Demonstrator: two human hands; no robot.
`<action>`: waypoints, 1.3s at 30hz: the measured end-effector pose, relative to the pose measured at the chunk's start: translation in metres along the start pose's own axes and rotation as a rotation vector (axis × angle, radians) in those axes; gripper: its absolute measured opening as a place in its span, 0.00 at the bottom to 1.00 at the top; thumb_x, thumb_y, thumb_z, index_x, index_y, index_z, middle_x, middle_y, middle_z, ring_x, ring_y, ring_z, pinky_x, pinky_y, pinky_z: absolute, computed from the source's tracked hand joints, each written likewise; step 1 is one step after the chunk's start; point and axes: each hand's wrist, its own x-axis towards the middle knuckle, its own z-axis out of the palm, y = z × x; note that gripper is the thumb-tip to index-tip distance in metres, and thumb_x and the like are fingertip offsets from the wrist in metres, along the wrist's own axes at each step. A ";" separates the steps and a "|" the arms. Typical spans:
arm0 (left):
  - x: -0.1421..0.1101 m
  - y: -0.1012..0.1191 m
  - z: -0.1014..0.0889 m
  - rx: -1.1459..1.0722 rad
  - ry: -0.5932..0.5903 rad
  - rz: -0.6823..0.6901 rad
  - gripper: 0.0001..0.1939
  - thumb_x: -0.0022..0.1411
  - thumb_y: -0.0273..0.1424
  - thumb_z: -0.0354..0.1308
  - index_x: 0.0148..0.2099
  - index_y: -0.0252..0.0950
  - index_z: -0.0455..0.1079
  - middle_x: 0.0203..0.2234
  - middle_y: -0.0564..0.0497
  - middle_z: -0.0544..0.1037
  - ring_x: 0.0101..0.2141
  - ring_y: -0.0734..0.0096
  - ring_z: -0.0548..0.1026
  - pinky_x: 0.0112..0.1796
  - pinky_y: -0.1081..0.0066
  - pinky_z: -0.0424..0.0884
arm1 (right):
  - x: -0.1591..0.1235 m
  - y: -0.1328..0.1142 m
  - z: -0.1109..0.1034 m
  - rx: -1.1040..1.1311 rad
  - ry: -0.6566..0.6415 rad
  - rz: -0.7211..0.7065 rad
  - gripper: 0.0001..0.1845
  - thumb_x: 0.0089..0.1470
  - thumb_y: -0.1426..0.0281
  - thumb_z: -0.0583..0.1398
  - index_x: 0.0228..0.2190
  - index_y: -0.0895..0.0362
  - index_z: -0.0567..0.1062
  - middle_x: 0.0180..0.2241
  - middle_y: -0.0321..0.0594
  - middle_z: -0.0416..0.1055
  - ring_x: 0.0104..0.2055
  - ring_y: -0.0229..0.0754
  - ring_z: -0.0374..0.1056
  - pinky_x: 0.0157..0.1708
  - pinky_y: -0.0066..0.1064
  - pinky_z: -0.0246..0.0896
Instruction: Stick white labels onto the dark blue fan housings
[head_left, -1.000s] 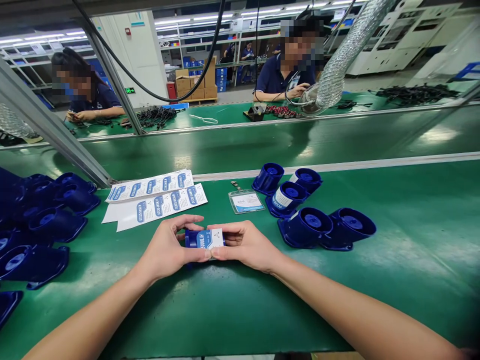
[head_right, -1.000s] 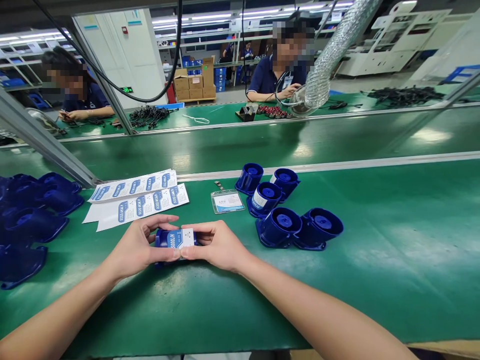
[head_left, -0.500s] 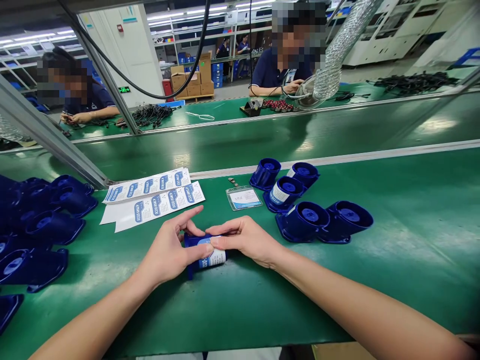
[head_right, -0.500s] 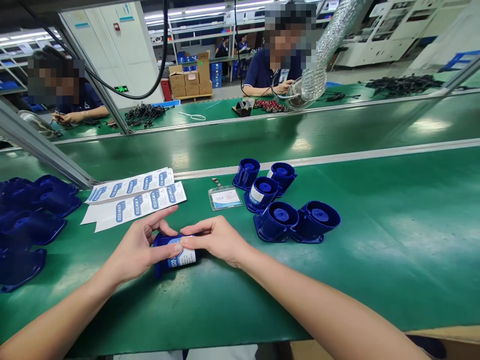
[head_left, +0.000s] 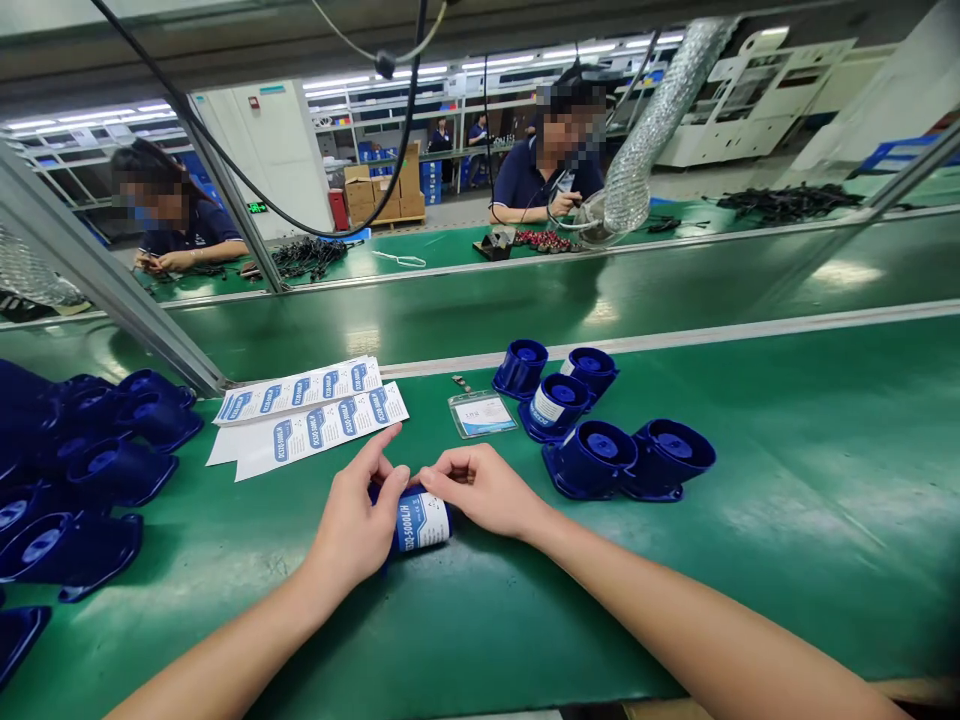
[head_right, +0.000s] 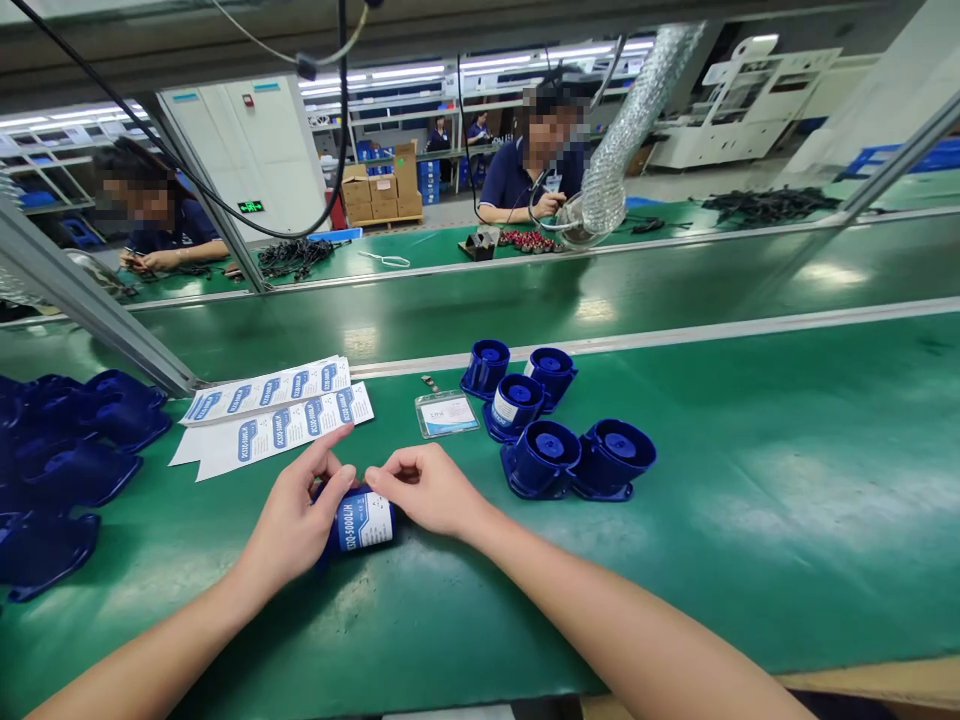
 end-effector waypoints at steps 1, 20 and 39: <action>-0.001 -0.003 0.002 -0.052 0.029 0.014 0.28 0.73 0.45 0.52 0.70 0.39 0.64 0.31 0.54 0.71 0.36 0.69 0.73 0.42 0.69 0.68 | -0.003 -0.002 0.001 -0.095 -0.032 -0.066 0.23 0.47 0.53 0.75 0.34 0.59 0.83 0.35 0.42 0.81 0.39 0.47 0.75 0.41 0.35 0.68; -0.013 -0.027 0.016 -0.104 0.097 0.225 0.20 0.80 0.41 0.40 0.66 0.44 0.62 0.50 0.49 0.71 0.47 0.71 0.72 0.50 0.69 0.68 | -0.011 0.007 0.028 -0.356 0.079 -0.279 0.30 0.29 0.66 0.83 0.30 0.56 0.73 0.35 0.33 0.67 0.36 0.40 0.63 0.36 0.31 0.56; -0.021 -0.029 0.011 -0.132 0.016 0.282 0.19 0.77 0.36 0.50 0.67 0.47 0.59 0.48 0.51 0.72 0.42 0.74 0.72 0.47 0.70 0.69 | 0.005 0.008 0.012 -0.131 -0.013 -0.037 0.23 0.44 0.54 0.77 0.23 0.60 0.77 0.25 0.35 0.71 0.28 0.36 0.64 0.29 0.29 0.55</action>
